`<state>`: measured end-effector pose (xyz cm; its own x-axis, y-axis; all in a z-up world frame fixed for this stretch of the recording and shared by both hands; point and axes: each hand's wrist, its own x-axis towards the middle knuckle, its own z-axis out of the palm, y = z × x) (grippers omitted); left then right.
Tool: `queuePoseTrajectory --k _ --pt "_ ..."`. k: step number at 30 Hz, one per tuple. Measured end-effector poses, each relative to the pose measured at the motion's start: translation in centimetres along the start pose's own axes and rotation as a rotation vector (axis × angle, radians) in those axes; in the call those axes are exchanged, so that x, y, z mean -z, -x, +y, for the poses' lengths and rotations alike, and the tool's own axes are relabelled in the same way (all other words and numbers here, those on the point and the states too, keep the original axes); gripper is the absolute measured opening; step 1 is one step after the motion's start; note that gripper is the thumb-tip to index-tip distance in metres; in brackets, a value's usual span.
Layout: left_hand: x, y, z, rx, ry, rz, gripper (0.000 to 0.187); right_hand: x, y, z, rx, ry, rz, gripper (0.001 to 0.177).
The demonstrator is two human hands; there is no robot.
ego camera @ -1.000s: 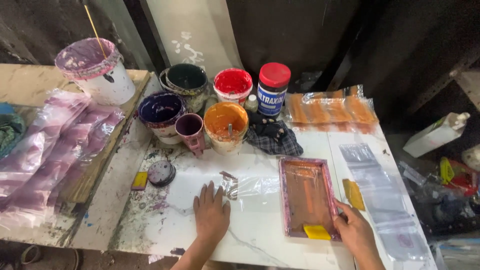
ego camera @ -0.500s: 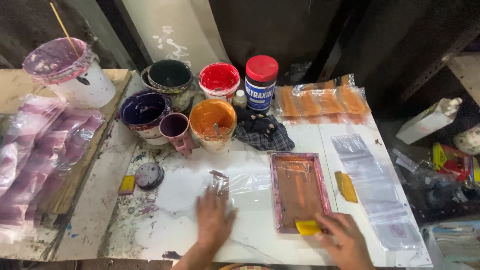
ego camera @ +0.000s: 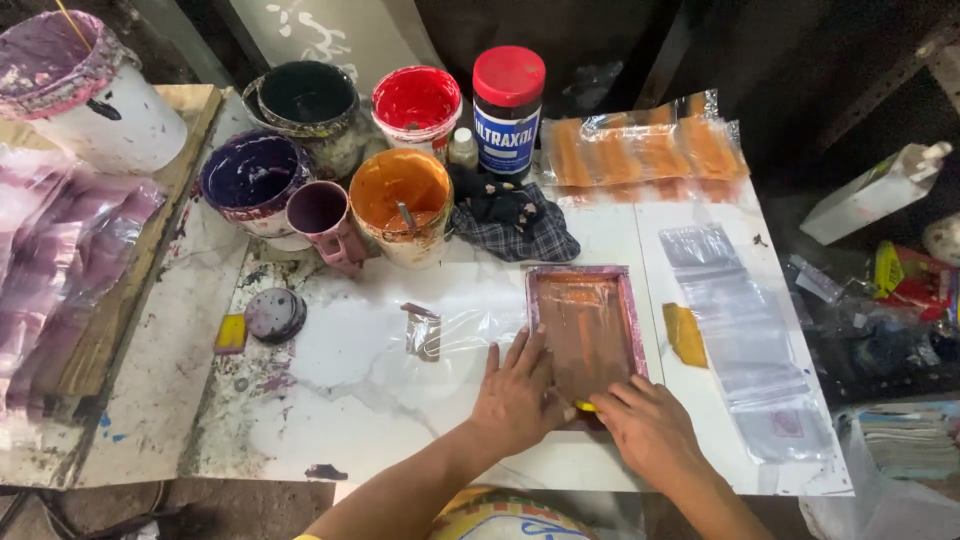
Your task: The person uses a yellow sponge to apply orange paint onto a rectangular frame covered with plastic wrap. They repeatedly dip the sponge into a container of orange paint and spread it evenly across the frame's surface. The workspace contains multiple paint containers and plastic-wrapped items.
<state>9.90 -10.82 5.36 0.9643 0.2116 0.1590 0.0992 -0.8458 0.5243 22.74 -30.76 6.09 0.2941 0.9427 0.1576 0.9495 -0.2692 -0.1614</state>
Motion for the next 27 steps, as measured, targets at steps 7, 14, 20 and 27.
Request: queuePoseTrajectory --k 7,14,20,27 --pt "3.7 -1.3 1.0 0.188 0.008 -0.394 0.116 -2.0 -0.4 1.3 0.043 -0.052 -0.032 0.018" --pt "3.6 -1.4 0.7 0.162 0.101 -0.301 0.121 -0.5 -0.5 0.4 -0.024 -0.062 -0.011 0.017" --pt "4.0 -1.3 0.8 0.165 0.134 -0.307 0.121 -0.9 -0.3 0.5 -0.034 -0.064 0.014 0.015" --pt "4.5 -2.4 1.0 0.181 -0.040 -0.455 0.121 -1.6 -0.2 0.9 -0.005 -0.058 -0.055 0.014"
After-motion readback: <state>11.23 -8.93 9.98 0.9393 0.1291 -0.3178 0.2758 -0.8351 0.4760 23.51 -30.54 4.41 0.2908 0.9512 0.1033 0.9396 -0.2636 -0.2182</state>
